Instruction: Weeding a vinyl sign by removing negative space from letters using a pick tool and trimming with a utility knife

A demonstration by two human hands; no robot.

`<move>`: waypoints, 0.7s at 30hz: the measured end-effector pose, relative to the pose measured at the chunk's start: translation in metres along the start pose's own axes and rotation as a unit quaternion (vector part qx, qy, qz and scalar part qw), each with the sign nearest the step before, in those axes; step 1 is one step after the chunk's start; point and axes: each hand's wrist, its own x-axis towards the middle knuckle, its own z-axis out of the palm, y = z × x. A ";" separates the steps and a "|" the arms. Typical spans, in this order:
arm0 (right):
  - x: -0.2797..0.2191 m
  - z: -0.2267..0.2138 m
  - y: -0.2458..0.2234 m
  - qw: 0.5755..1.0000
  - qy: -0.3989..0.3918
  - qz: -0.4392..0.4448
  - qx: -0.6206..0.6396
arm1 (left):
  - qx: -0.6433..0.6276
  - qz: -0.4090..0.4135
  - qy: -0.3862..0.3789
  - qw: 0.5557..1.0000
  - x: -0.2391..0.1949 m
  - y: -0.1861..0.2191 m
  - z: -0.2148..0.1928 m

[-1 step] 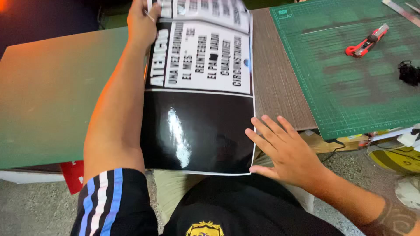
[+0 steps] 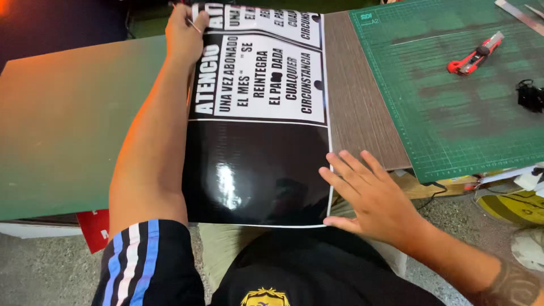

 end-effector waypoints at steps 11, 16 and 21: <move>0.000 -0.018 0.024 0.994 -0.029 0.081 -0.072 | 0.206 -0.079 -0.084 0.972 -0.042 0.060 -0.026; -0.006 -0.012 0.006 0.999 -0.045 -0.003 -0.016 | 0.202 0.032 -0.207 0.957 -0.084 0.090 -0.064; -0.007 -0.010 0.024 0.998 -0.056 0.030 0.016 | 0.194 0.310 -0.392 0.844 -0.130 0.090 -0.100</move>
